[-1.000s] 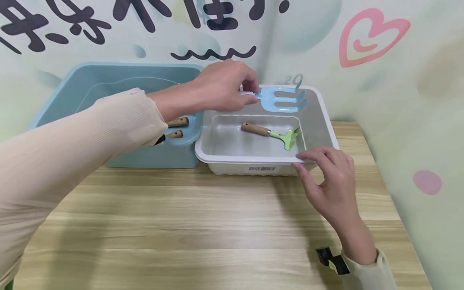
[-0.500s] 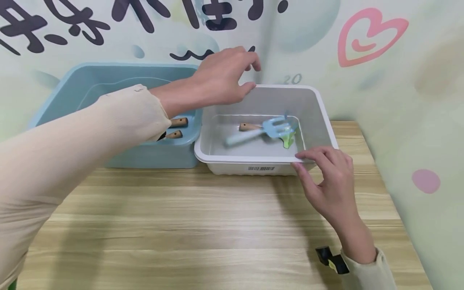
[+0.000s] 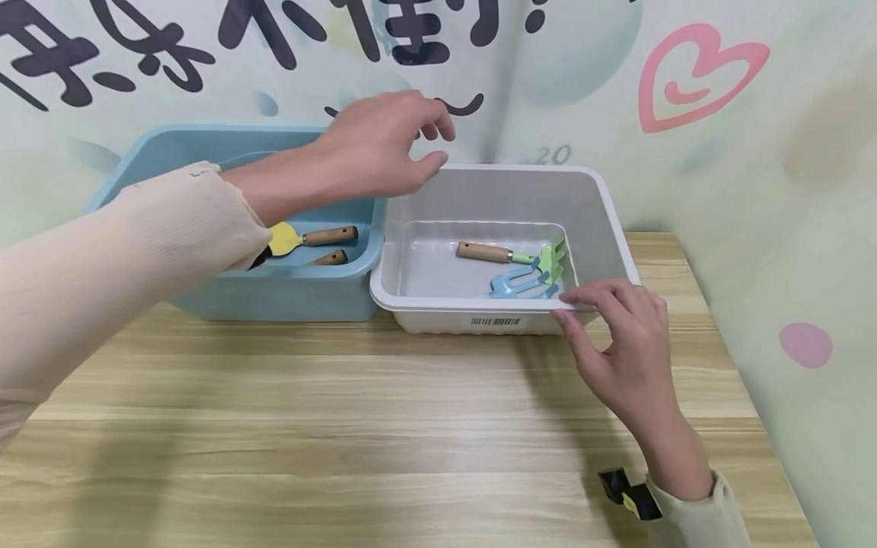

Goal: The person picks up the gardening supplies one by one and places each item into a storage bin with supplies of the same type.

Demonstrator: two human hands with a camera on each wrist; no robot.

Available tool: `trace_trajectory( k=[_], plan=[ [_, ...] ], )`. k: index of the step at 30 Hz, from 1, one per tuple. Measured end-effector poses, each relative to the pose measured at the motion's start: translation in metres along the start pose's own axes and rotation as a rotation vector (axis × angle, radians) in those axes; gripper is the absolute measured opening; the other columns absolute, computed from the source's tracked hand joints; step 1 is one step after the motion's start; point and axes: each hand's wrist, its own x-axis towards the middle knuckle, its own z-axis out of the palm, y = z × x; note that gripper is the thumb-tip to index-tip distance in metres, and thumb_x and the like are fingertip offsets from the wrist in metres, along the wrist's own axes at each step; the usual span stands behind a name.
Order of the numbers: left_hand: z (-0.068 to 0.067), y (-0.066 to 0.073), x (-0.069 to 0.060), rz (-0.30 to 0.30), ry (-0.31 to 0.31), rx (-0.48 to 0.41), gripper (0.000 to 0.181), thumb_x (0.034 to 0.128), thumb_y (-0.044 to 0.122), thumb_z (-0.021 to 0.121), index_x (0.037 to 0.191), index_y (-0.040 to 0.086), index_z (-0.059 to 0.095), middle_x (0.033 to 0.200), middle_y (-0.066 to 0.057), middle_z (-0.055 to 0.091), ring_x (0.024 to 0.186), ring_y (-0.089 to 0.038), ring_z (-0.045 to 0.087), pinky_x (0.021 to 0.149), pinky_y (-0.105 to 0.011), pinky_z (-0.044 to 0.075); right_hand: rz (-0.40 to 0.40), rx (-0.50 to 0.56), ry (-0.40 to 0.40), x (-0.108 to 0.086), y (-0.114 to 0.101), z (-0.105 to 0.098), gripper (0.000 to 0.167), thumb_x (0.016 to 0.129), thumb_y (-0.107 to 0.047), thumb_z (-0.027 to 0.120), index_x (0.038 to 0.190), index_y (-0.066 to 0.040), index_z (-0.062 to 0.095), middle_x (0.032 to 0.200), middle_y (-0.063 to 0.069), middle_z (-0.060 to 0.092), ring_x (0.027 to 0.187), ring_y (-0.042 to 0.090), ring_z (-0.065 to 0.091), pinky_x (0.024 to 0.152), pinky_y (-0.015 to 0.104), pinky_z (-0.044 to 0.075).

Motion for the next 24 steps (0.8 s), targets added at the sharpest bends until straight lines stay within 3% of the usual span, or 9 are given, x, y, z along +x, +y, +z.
trace_trajectory(
  k=[8, 17, 24],
  plan=[
    [-0.007, -0.011, -0.023, 0.012, -0.002, -0.051, 0.038, 0.1069, 0.035, 0.054, 0.14, 0.021, 0.064, 0.14, -0.003, 0.065, 0.125, -0.022, 0.061, 0.101, -0.044, 0.054, 0.0, 0.009, 0.002, 0.0, 0.0, 0.001, 0.023, 0.091, -0.022, 0.079, 0.101, -0.001, 0.077, 0.098, 0.017, 0.07, 0.11, -0.012, 0.045, 0.098, 0.029, 0.026],
    [-0.003, -0.029, -0.046, 0.049, 0.03, -0.047, 0.041, 0.1032, 0.037, 0.059, 0.139, 0.018, 0.064, 0.137, -0.006, 0.067, 0.123, -0.024, 0.062, 0.101, -0.049, 0.054, 0.01, 0.003, 0.004, -0.001, 0.0, 0.0, 0.02, 0.088, -0.014, 0.081, 0.102, 0.0, 0.077, 0.1, 0.018, 0.071, 0.111, -0.012, 0.045, 0.1, 0.029, 0.026],
    [-0.003, -0.035, -0.063, 0.083, 0.084, -0.084, 0.042, 0.1033, 0.039, 0.059, 0.139, 0.018, 0.065, 0.134, -0.004, 0.069, 0.123, -0.022, 0.063, 0.102, -0.048, 0.053, -0.008, 0.009, 0.007, -0.001, 0.001, 0.001, 0.029, 0.094, -0.027, 0.078, 0.101, 0.001, 0.077, 0.1, 0.019, 0.071, 0.112, -0.013, 0.045, 0.098, 0.029, 0.027]
  ],
)
